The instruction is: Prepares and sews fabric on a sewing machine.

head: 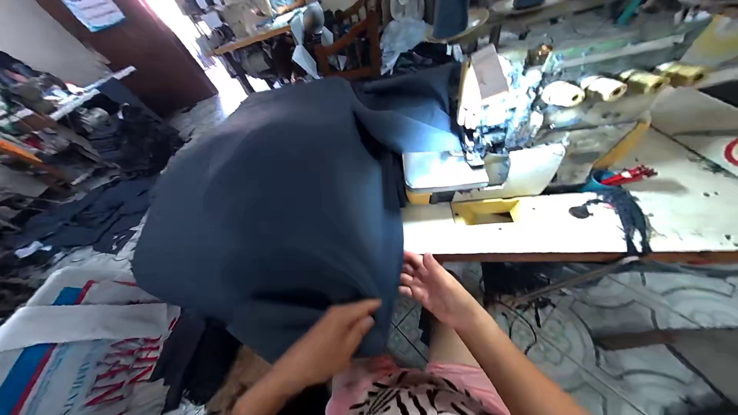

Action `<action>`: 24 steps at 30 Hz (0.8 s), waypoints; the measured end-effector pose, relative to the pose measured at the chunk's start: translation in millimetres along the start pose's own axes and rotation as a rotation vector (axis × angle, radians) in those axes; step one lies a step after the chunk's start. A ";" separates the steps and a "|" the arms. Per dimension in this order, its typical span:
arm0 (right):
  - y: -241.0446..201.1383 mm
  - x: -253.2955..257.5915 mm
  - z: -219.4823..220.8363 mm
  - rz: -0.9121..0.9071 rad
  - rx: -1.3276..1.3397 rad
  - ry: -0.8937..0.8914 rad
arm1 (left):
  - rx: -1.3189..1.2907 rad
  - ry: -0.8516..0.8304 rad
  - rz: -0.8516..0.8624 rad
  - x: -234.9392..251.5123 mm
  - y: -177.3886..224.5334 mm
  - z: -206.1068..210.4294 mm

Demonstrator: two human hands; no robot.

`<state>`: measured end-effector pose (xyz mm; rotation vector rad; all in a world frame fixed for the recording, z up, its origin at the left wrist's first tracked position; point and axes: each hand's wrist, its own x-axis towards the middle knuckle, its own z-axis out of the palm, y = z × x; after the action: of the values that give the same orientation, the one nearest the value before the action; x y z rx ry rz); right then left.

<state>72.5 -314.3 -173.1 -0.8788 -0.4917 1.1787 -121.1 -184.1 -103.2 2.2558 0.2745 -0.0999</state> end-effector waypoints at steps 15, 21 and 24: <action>44.8 -42.9 -37.4 -0.322 -0.314 0.415 | 0.319 0.203 0.443 180.7 -28.4 -0.4; 42.5 -50.0 -67.0 -0.325 -0.434 0.374 | 0.192 0.155 0.552 183.1 -32.5 1.0; 39.6 -43.1 -70.5 -0.338 -0.469 0.344 | 0.143 0.173 0.520 180.4 -28.5 0.9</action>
<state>87.0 -373.2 -241.8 -1.3145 -0.6152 0.5900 47.9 -137.5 -154.5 2.4074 -0.2408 0.3602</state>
